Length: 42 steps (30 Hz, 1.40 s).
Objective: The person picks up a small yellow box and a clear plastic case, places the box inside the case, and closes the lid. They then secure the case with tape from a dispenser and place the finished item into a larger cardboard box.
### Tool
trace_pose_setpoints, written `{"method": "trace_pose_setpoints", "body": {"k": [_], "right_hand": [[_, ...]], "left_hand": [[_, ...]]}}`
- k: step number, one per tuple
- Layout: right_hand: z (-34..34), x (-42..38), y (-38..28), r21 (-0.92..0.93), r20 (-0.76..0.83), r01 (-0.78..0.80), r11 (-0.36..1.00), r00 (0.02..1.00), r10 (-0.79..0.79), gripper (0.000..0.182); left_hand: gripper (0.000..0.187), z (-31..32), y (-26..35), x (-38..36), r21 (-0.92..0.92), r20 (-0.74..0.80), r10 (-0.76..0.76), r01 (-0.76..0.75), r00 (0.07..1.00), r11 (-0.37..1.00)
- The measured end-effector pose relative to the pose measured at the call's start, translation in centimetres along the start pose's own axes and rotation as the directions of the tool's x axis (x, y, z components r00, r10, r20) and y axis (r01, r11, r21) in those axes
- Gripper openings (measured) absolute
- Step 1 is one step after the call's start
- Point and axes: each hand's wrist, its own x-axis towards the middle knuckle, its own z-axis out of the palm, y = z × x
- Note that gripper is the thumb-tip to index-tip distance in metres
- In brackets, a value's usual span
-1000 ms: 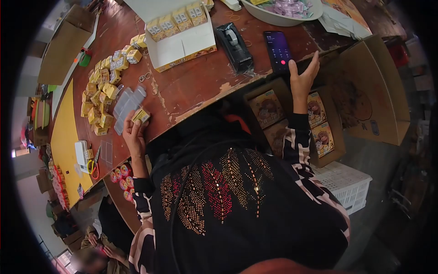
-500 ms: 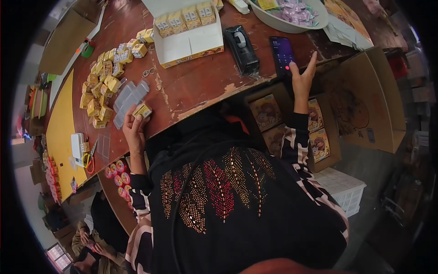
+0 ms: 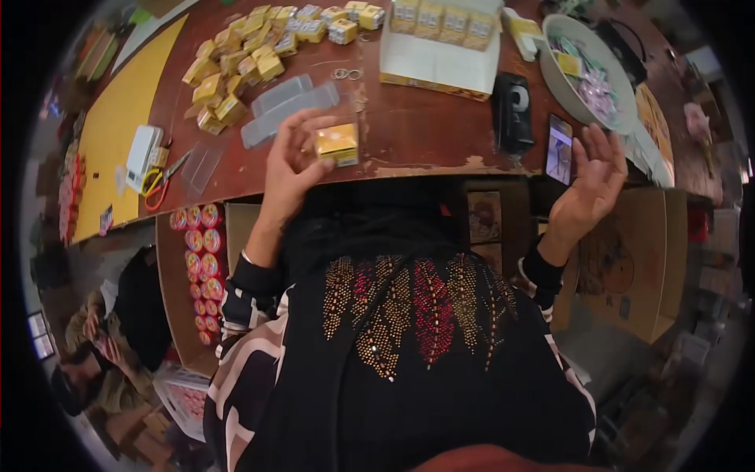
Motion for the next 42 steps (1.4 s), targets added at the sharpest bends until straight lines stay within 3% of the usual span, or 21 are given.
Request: {"method": "trace_pose_setpoints", "body": {"k": [1, 2, 4, 6, 7, 10, 13, 15, 17, 18, 20, 22, 24, 28, 30, 36, 40, 42], "right_hand": [[1.7, -0.6, -0.3, 0.029, 0.168, -0.001, 1.000, 0.986, -0.004, 0.044], [3.4, -1.1, -0.5, 0.030, 0.188, 0.001, 1.000, 0.982, -0.006, 0.044], [6.6, -2.5, -1.0, 0.089, 0.541, -0.199, 0.976, 0.832, 0.120, 0.051], [9.7, -3.6, -1.2, 0.053, 0.706, -0.300, 0.953, 0.686, 0.177, 0.061], [11.0, -4.2, -1.2, 0.050, 0.714, -0.300, 0.953, 0.677, 0.176, 0.061], [13.8, -5.5, -0.2, -0.055, 0.849, -0.471, 0.880, 0.442, 0.289, 0.062], [15.6, -6.5, 0.9, -0.062, 0.900, -0.552, 0.832, 0.329, 0.285, 0.056], [17.0, -6.5, 0.7, -0.073, 0.906, -0.508, 0.858, 0.325, 0.270, 0.053], [18.3, -6.0, 0.6, -0.228, 0.934, -0.526, 0.819, 0.120, 0.337, 0.053], [19.2, -4.8, 1.3, -0.124, 0.967, -0.284, 0.951, 0.179, 0.179, 0.048], [21.5, -0.9, 3.3, -0.235, 0.893, -0.308, 0.922, 0.306, 0.330, 0.038], [24.6, 3.5, 7.1, -0.254, 0.798, 0.100, 0.962, 0.584, 0.150, 0.024], [27.7, 6.2, 10.3, -0.332, 0.817, 0.356, 0.873, 0.571, 0.078, 0.019], [32.3, 8.1, 14.9, -0.476, 0.829, 0.499, 0.724, 0.529, 0.180, 0.026], [33.3, 8.1, 15.7, -0.465, 0.871, 0.556, 0.689, 0.426, 0.245, 0.040], [34.2, 7.8, 17.3, -0.397, 0.912, 0.498, 0.771, 0.307, 0.271, 0.046], [33.4, 7.9, 14.7, -0.469, 0.877, 0.396, 0.789, 0.316, 0.363, 0.044], [32.0, 8.0, 13.6, -0.266, 0.907, -0.053, 0.962, 0.323, 0.269, 0.044]], "left_hand": [[0.070, 0.6, 0.6, -0.2, -0.012, 0.034, 0.013, -0.012, 0.999, 1.000], [0.070, 1.0, 1.0, -0.4, -0.022, 0.017, 0.017, -0.017, 1.000, 1.000], [0.070, 1.8, 1.4, -1.0, -0.074, 0.048, 0.028, -0.024, 0.998, 0.997], [0.069, 1.9, 1.2, -1.7, -0.100, 0.045, 0.014, -0.010, 0.999, 0.995], [0.068, 1.7, 1.1, -2.1, -0.117, 0.048, -0.001, 0.006, 0.999, 0.993], [0.068, 1.0, 0.8, -3.3, -0.195, 0.038, -0.010, 0.017, 0.999, 0.981], [0.067, -0.4, 1.0, -4.3, -0.246, 0.014, -0.005, 0.008, 1.000, 0.969], [0.066, -1.5, 0.6, -5.0, -0.259, -0.046, -0.087, 0.072, 0.995, 0.963], [0.064, -2.5, 0.3, -5.4, -0.262, -0.068, -0.081, 0.060, 0.994, 0.963], [0.062, -3.0, 0.2, -5.6, -0.269, -0.092, -0.099, 0.071, 0.991, 0.960], [0.061, -3.9, 0.0, -5.7, -0.281, -0.119, -0.116, 0.079, 0.986, 0.956], [0.060, -4.4, -0.2, -5.8, -0.235, -0.197, -0.142, 0.094, 0.970, 0.968], [0.060, -4.7, -0.4, -5.6, -0.230, -0.212, -0.147, 0.097, 0.966, 0.968], [0.060, -5.2, -0.5, -5.4, -0.234, -0.244, -0.172, 0.114, 0.954, 0.965], [0.060, -5.5, -0.8, -5.5, -0.225, -0.252, -0.160, 0.103, 0.954, 0.969], [0.059, -5.6, -0.3, -5.2, -0.292, -0.247, -0.218, 0.142, 0.944, 0.946], [0.058, -5.7, -0.5, -5.3, -0.255, -0.240, -0.168, 0.105, 0.956, 0.961], [0.058, -5.8, -0.4, -5.4, -0.304, -0.246, -0.147, 0.068, 0.958, 0.950]]}}
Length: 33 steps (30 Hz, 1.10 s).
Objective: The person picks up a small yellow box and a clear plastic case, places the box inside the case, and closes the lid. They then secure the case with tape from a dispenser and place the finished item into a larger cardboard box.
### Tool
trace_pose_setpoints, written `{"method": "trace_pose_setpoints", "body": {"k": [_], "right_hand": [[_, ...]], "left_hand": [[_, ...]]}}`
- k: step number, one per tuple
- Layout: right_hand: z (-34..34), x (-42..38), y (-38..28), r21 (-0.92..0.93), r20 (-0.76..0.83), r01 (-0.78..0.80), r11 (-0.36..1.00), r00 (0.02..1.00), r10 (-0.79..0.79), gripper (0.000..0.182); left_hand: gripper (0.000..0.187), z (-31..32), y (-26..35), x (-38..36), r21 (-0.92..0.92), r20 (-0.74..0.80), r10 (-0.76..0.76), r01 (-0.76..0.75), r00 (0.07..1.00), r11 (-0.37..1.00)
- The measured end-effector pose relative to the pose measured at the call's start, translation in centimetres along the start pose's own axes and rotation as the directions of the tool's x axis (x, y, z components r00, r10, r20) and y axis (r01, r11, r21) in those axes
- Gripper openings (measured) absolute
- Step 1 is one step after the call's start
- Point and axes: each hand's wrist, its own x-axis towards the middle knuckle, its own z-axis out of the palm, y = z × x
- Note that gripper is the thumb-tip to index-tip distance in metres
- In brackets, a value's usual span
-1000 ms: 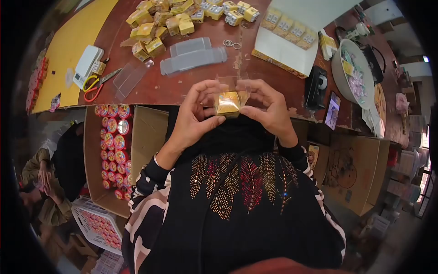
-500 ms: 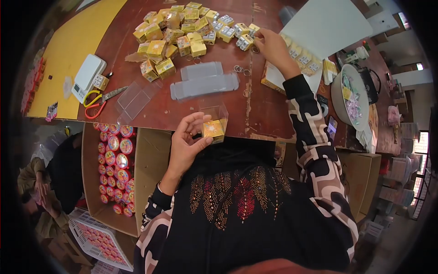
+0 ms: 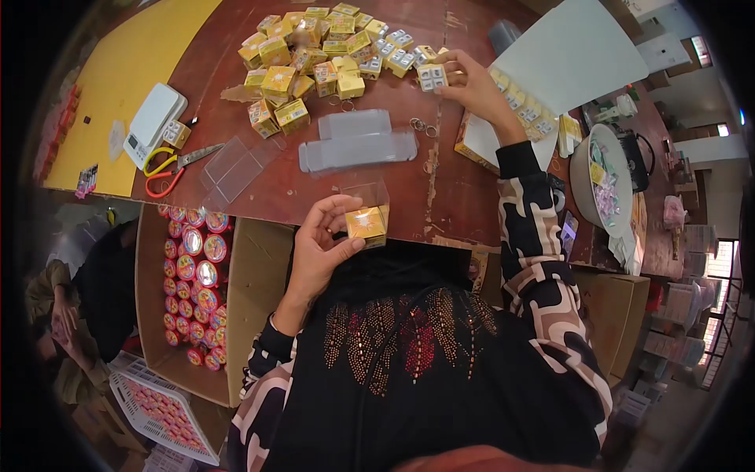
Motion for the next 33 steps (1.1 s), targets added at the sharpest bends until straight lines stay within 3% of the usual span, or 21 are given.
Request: {"method": "trace_pose_setpoints", "body": {"k": [1, 3, 8, 10, 13, 15, 19, 21, 23, 28, 30, 33], "right_hand": [[0.0, -1.0, -0.5, 0.000, -0.004, 0.001, 1.000, 1.000, -0.001, 0.044], [-0.1, -3.7, -3.4, 0.161, -0.005, 0.145, 0.976, 0.989, -0.146, 0.046], [0.3, -9.9, -8.3, 0.395, 0.008, 0.174, 0.902, 0.981, -0.193, 0.045], [0.4, -11.7, -9.3, 0.473, 0.027, 0.164, 0.866, 0.979, -0.201, 0.045], [0.4, -14.1, -9.6, 0.519, 0.033, 0.183, 0.835, 0.972, -0.234, 0.041], [-0.2, -15.4, -9.0, 0.544, 0.151, 0.068, 0.836, 0.972, -0.178, 0.045], [0.4, -17.0, -8.3, 0.648, 0.152, 0.083, 0.757, 0.960, -0.236, 0.054], [0.8, -18.0, -8.4, 0.796, 0.229, -0.059, 0.602, 0.950, -0.210, 0.065], [1.5, -19.0, -8.2, 0.802, 0.218, -0.062, 0.594, 0.956, -0.196, 0.066], [4.2, -20.6, -5.4, 0.855, 0.107, -0.033, 0.517, 0.988, -0.113, 0.062], [5.0, -21.3, -2.9, 0.904, -0.059, 0.049, 0.425, 0.998, 0.011, 0.056], [5.8, -22.5, -1.0, 0.972, -0.032, 0.012, 0.234, 0.996, 0.080, 0.052]], "left_hand": [[0.058, 0.0, 0.1, 0.0, -0.057, 0.007, 0.017, -0.017, 1.000, 0.998], [0.059, 0.1, 0.4, 0.0, -0.140, 0.032, -0.004, 0.008, 0.999, 0.990], [0.062, 1.1, 1.7, 0.6, -0.337, 0.165, -0.052, 0.106, 0.985, 0.935], [0.064, 1.8, 2.2, 1.0, -0.397, 0.235, 0.047, 0.052, 0.971, 0.916], [0.066, 2.1, 3.0, 1.2, -0.376, 0.278, 0.083, 0.029, 0.957, 0.926], [0.066, 2.6, 3.5, 0.8, -0.344, 0.272, 0.098, 0.002, 0.957, 0.939], [0.060, 3.0, 3.3, 0.0, -0.216, 0.225, -0.048, 0.098, 0.973, 0.972], [0.058, 3.2, 2.8, -0.5, -0.149, 0.199, -0.096, 0.127, 0.975, 0.981], [0.056, 3.2, 2.4, -1.0, -0.108, 0.200, -0.166, 0.190, 0.966, 0.976], [0.056, 2.7, 2.1, -2.1, -0.177, 0.219, -0.147, 0.187, 0.965, 0.966], [0.055, 2.3, 1.8, -2.3, -0.191, 0.199, -0.149, 0.187, 0.969, 0.964], [0.056, 2.0, 1.3, -2.1, -0.259, 0.190, -0.173, 0.219, 0.967, 0.941]]}}
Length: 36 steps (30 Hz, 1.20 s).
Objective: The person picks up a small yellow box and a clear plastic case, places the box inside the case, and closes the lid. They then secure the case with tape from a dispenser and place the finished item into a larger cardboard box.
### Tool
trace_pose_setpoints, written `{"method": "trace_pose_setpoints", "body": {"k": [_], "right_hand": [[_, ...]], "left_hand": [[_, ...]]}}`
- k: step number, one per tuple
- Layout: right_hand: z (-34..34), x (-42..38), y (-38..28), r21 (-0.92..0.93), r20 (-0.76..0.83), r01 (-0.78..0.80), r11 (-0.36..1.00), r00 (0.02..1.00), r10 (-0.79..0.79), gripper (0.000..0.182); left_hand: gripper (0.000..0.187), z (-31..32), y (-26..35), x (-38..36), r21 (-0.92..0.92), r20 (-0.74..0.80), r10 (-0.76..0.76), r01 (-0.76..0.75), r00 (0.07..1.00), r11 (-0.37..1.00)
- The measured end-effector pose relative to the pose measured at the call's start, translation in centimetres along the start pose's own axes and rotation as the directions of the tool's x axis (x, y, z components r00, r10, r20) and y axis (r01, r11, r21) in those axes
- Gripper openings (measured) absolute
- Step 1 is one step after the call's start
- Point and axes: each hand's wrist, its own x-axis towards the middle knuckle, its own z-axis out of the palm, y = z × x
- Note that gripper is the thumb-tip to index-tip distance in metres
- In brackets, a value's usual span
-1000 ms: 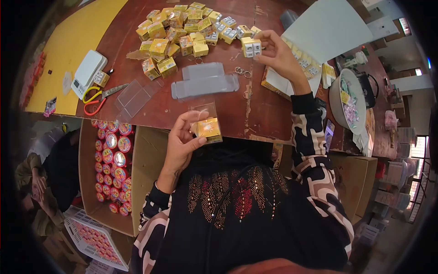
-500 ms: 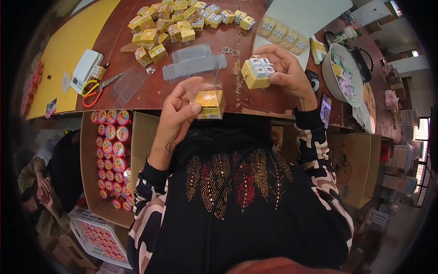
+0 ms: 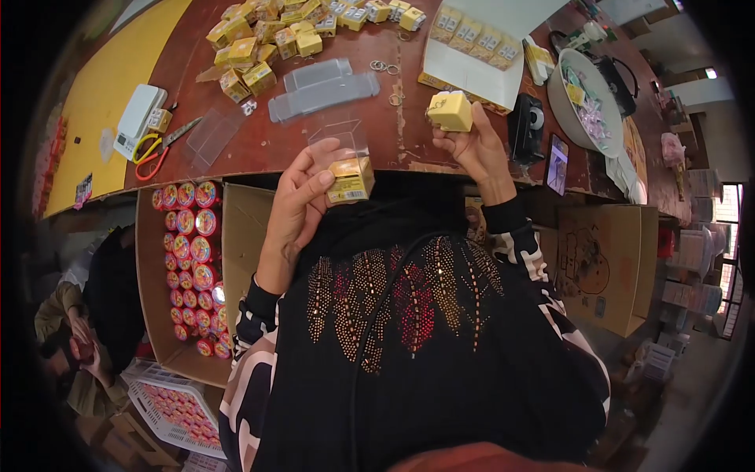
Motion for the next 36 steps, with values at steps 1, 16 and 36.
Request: {"method": "trace_pose_setpoints", "body": {"k": [1, 16, 36], "right_hand": [[-0.3, -0.2, 0.3, 0.088, 0.014, -0.026, 0.996, 1.000, 0.025, 0.052], [7.8, 1.9, -5.1, -0.923, 0.300, 0.276, 0.267, 0.952, 0.054, 0.043], [13.8, 7.0, -7.3, -0.882, 0.375, 0.270, 0.387, 0.898, 0.230, 0.057]], "left_hand": [[0.057, 0.0, -0.1, 0.2, -0.045, 0.022, 0.006, -0.005, 1.000, 0.999], [0.066, 0.6, 1.1, 1.1, 0.030, 0.132, 0.026, -0.031, 0.991, 0.999], [0.048, -2.9, 3.1, -1.1, 0.253, -0.032, 0.169, -0.155, 0.985, 0.955]]}}
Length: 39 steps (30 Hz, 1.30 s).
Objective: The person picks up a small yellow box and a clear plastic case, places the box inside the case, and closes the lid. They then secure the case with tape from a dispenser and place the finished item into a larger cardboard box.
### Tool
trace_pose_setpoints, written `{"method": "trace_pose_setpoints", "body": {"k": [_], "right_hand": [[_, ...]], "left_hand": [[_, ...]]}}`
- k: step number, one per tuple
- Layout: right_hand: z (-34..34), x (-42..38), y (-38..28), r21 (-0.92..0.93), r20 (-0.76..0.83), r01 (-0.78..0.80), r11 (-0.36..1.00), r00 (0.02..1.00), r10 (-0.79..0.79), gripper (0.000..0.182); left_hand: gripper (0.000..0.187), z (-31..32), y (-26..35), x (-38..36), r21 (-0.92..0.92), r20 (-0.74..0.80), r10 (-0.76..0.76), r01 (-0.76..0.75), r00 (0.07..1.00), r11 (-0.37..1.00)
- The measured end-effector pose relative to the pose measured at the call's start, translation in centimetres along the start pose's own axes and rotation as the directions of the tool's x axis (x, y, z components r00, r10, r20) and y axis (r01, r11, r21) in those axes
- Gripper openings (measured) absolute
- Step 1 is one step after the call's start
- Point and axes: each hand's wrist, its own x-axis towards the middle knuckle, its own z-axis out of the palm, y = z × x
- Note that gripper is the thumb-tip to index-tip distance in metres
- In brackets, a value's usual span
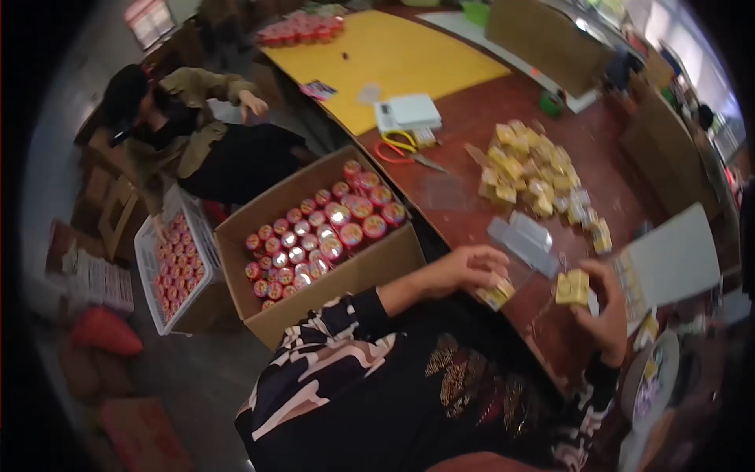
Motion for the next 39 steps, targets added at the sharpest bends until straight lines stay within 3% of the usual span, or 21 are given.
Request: {"method": "trace_pose_setpoints", "body": {"k": [1, 3, 4, 6, 7, 9, 15, 22, 28, 31, 34, 36, 37, 39], "right_hand": [[-0.8, 0.3, -0.3, -0.067, 0.068, 0.050, 0.997, 0.997, -0.045, 0.058], [-1.1, 0.6, -1.0, -0.155, 0.058, 0.106, 0.982, 0.993, -0.098, 0.052], [-1.2, 0.5, -1.7, -0.102, 0.050, 0.068, 0.992, 0.997, -0.063, 0.050], [-1.6, 1.0, -1.4, -0.250, 0.110, 0.237, 0.939, 0.970, -0.215, 0.049], [-1.7, 0.8, -1.8, -0.263, 0.084, 0.198, 0.944, 0.980, -0.182, 0.049], [-1.8, 1.0, -2.5, -0.381, 0.199, 0.127, 0.916, 0.979, -0.053, 0.052], [-1.3, 1.9, -2.4, -0.436, 0.254, 0.253, 0.864, 0.955, -0.152, 0.055], [-0.7, 3.0, -2.4, -0.450, 0.263, 0.243, 0.859, 0.956, -0.133, 0.058], [-0.4, 3.9, -1.1, -0.450, 0.403, 0.444, 0.775, 0.875, -0.267, 0.059], [-0.2, 3.9, -0.8, -0.440, 0.464, 0.509, 0.740, 0.834, -0.298, 0.069], [0.9, 2.9, -2.6, -0.375, 0.235, 0.255, 0.891, 0.956, -0.174, 0.072], [1.4, 2.2, -1.6, -0.377, 0.055, 0.246, 0.893, 0.968, -0.243, 0.072], [2.3, 1.2, 0.9, -0.156, -0.041, 0.109, 0.982, 0.992, -0.116, 0.075], [5.7, -0.2, 2.3, 0.195, -0.101, 0.077, 0.978, 0.993, -0.058, 0.071]], "left_hand": [[0.048, 0.2, 0.0, 0.0, -0.009, 0.031, 0.020, -0.020, 0.999, 1.000], [0.048, 0.9, 0.6, 0.0, 0.016, 0.037, -0.024, 0.023, 0.999, 1.000], [0.050, 1.3, 0.5, 0.2, 0.001, 0.064, -0.062, 0.062, 0.996, 0.998], [0.052, 2.3, 0.6, 0.6, 0.019, 0.106, -0.105, 0.104, 0.989, 0.994], [0.054, 2.5, 0.8, 0.8, 0.048, 0.122, -0.114, 0.109, 0.986, 0.993], [0.055, 2.6, 0.3, 1.3, 0.089, 0.143, -0.117, 0.105, 0.983, 0.990], [0.056, 2.8, -0.2, 1.6, 0.065, 0.214, -0.140, 0.129, 0.967, 0.990], [0.061, 2.7, 0.2, 1.1, 0.041, 0.196, -0.125, 0.120, 0.973, 0.992], [0.060, 3.4, 0.5, 0.8, 0.010, 0.162, -0.091, 0.091, 0.982, 0.996], [0.057, 3.3, 0.2, 0.8, -0.004, 0.127, -0.047, 0.048, 0.991, 0.999], [0.056, 3.6, 0.1, 0.7, 0.006, 0.093, 0.010, -0.011, 0.996, 1.000], [0.060, 3.4, -0.3, 0.6, 0.080, 0.044, 0.107, -0.110, 0.993, 0.991], [0.064, 3.4, -0.4, 0.4, 0.085, 0.017, 0.158, -0.159, 0.987, 0.984], [0.073, 3.8, -0.3, -0.2, 0.148, -0.001, 0.189, -0.187, 0.982, 0.971]]}}
